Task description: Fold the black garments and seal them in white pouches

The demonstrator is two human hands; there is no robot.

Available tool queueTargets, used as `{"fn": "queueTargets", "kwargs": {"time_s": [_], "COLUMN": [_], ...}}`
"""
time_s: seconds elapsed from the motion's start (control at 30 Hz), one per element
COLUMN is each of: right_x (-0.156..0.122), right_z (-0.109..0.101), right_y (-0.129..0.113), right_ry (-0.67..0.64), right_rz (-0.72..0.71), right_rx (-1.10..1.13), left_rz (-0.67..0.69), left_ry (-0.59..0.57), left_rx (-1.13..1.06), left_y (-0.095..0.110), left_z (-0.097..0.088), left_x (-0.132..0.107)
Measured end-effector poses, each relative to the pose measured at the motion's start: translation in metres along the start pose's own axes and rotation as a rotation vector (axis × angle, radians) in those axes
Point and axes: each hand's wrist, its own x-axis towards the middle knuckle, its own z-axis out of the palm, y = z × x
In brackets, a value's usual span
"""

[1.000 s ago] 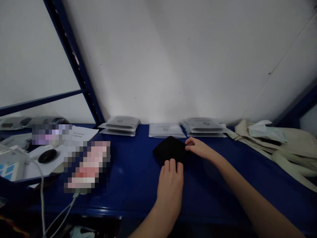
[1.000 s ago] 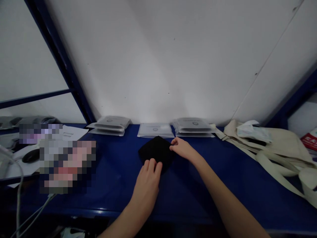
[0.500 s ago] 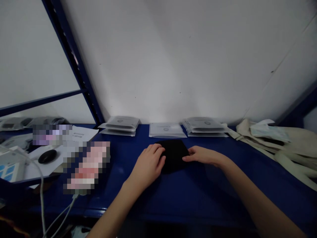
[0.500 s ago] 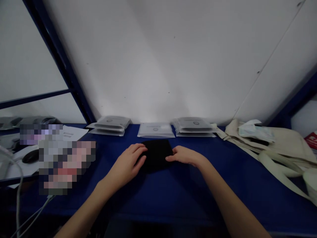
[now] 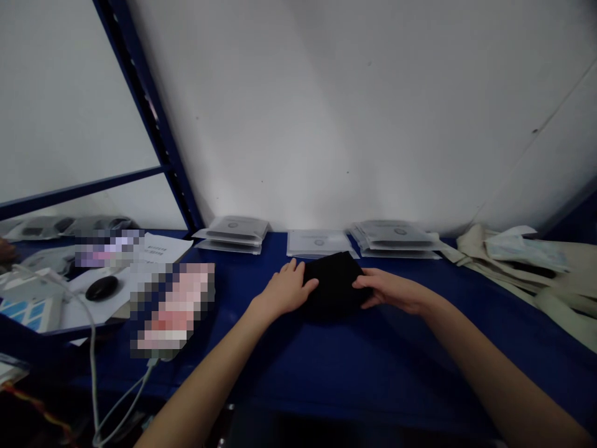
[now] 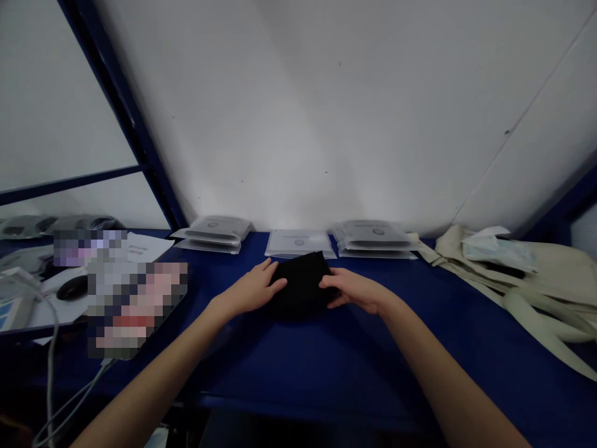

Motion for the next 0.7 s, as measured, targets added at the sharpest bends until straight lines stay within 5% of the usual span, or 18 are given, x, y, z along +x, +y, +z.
{"fn": "queueTargets", "kwargs": {"time_s": [0.13,0.27,0.53,0.7], "right_x": [0.007,0.014,0.025,0.031], "right_z": [0.009,0.011,0.009,0.019], "right_y": [0.001,0.004,0.014,0.024], "right_ry": [0.030,0.117,0.259,0.294], "right_rz": [-0.003,-0.071,-0.231,-0.237], "right_rx": [0.163,0.065,-0.083,0.008], "left_rz": [0.012,0.035,0.145,0.157], "left_ry": [0.031,0.155,0.074,0.099], "left_rx": [-0.031,0.034,0.128,0.203], "left_y": [-0.009,-0.019,-0.038,-0.038], "left_z": [-0.002,-0.002,0.012,0.014], "left_x": [0.030,0.049,0.053,0.051]}}
